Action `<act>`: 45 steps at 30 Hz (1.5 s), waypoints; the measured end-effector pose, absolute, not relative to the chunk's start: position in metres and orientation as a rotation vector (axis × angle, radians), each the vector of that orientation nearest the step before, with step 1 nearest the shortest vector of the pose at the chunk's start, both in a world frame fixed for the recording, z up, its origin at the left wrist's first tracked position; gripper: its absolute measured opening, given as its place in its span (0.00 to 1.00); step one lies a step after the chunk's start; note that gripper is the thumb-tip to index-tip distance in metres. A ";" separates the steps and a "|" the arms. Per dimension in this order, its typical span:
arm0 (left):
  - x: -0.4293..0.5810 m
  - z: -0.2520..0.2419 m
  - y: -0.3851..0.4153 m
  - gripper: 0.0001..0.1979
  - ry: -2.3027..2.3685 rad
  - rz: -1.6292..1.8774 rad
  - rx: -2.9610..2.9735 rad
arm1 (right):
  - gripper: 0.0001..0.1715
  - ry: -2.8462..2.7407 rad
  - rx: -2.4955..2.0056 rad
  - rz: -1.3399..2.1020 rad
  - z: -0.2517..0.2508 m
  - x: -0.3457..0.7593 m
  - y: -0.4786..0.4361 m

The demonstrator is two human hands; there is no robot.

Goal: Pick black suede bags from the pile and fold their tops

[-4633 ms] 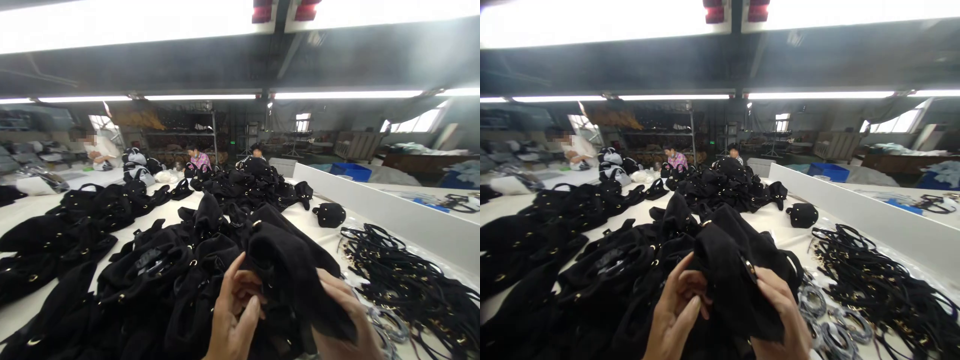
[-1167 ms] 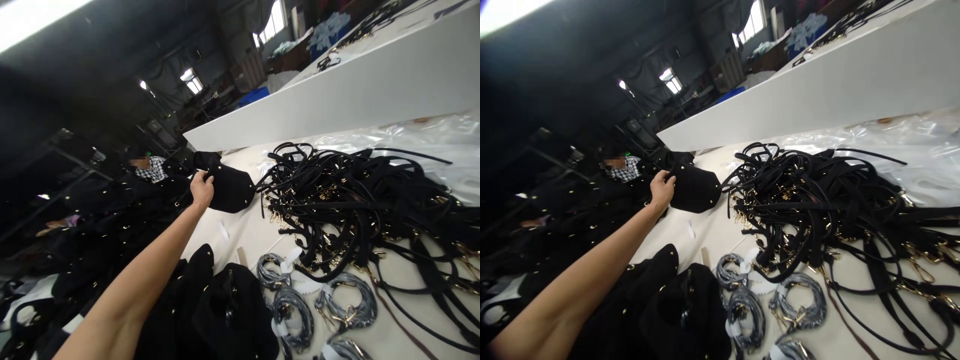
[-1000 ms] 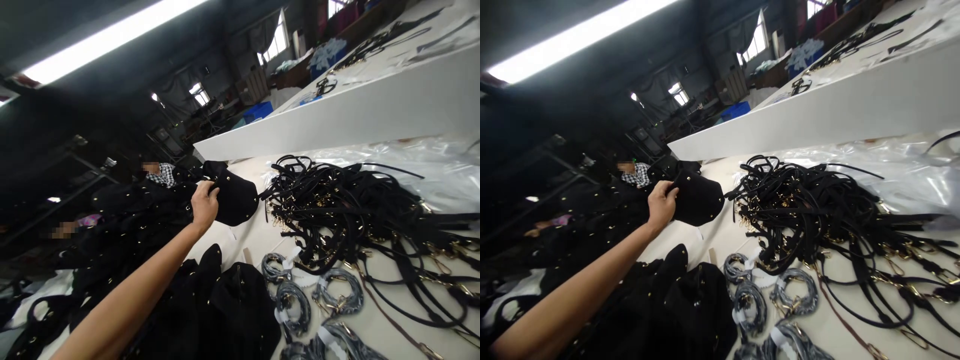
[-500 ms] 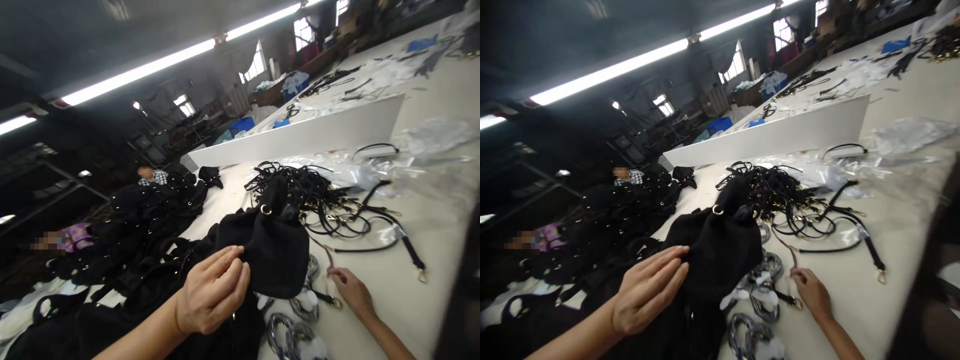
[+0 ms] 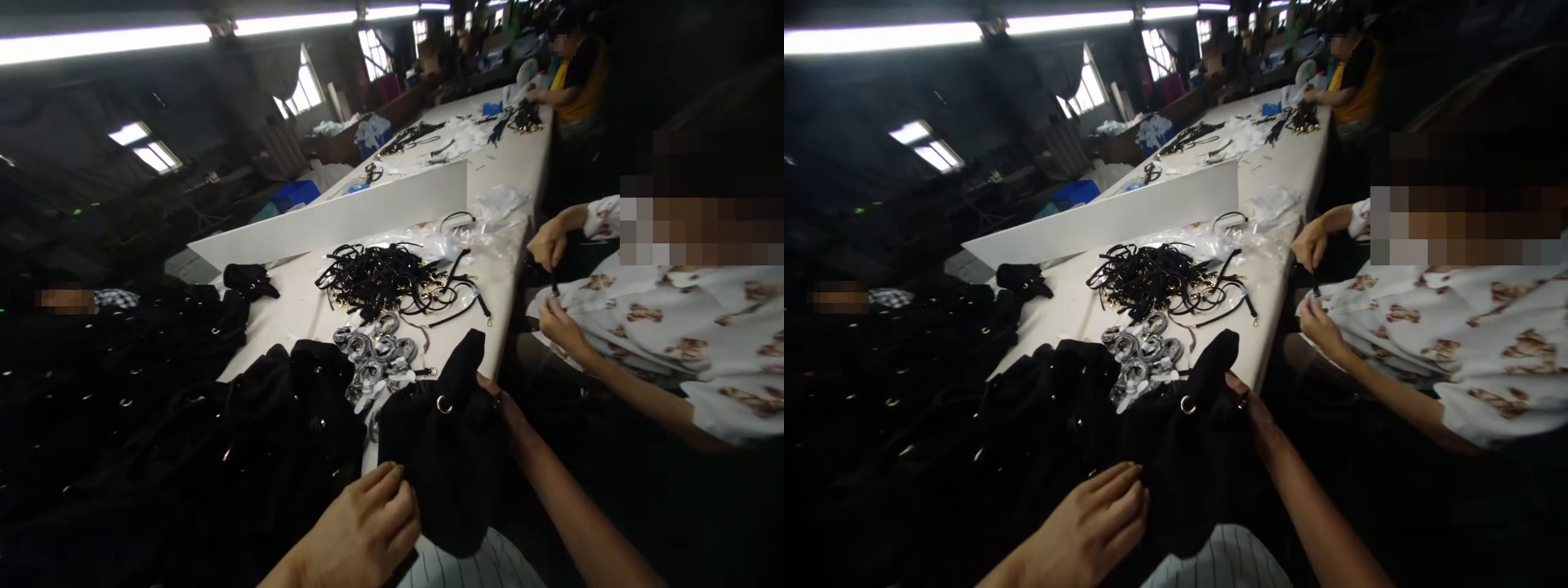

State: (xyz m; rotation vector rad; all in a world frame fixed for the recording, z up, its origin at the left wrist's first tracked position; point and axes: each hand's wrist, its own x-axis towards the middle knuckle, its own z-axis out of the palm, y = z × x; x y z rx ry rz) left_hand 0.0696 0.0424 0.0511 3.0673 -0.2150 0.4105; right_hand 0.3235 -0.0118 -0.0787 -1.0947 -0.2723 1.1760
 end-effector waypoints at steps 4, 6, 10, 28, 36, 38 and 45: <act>0.063 0.027 0.028 0.06 0.019 0.086 3.024 | 0.28 -0.187 -0.964 1.206 -0.079 0.335 -0.048; 0.062 0.013 0.027 0.08 0.313 -0.033 2.928 | 0.31 -0.170 -0.997 1.086 -0.081 0.333 -0.062; 0.064 -0.018 0.030 0.22 0.953 0.058 2.425 | 0.33 -0.197 -1.133 0.851 -0.083 0.312 -0.088; 0.056 -0.103 -0.035 0.40 1.453 0.298 0.774 | 0.16 -0.792 -1.232 1.357 -0.161 0.229 -0.129; 0.067 -0.116 -0.033 0.30 1.575 0.319 0.832 | 0.35 -0.864 -1.838 1.255 -0.189 0.216 -0.084; 0.060 -0.114 -0.029 0.27 1.590 0.354 0.751 | 0.30 -0.920 -1.889 1.283 -0.188 0.215 -0.074; 0.037 -0.096 -0.017 0.26 1.622 0.577 0.599 | 0.25 -1.124 -2.008 1.186 -0.167 0.267 -0.060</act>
